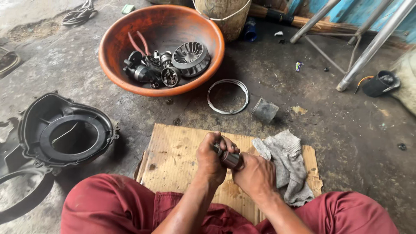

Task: The person sits on the floor and scrubs a cylindrical metal part with a reddish abrasive pad. They repeatedly wipe the part with a cloth and continue scrubbing different sections of the metal surface.

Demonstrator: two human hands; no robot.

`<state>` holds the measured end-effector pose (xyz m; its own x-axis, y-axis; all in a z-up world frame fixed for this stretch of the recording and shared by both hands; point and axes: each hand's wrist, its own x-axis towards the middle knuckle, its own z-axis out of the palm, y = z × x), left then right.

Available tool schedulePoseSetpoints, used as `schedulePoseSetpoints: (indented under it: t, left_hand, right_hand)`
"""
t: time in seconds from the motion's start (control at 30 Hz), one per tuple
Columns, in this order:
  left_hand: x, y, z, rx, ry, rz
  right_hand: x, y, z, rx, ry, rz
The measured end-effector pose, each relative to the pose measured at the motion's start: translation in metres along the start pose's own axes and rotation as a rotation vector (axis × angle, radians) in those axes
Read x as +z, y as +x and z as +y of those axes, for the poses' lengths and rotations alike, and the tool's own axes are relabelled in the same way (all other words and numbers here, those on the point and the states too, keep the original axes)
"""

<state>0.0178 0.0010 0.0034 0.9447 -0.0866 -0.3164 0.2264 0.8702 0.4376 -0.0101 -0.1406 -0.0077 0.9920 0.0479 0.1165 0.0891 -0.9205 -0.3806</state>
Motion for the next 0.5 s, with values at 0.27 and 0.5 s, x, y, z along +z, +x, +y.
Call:
schedulePoseSetpoints:
  t: [0.27, 0.5]
  left_hand:
    - [0.012, -0.017, 0.012, -0.223, 0.005, -0.624]
    - [0.019, -0.023, 0.001, -0.074, 0.005, 0.205]
  right_hand:
    - [-0.051, -0.004, 0.021, 0.217, 0.883, -1.015]
    - [0.005, -0.004, -0.005, 0.151, -0.056, -0.172]
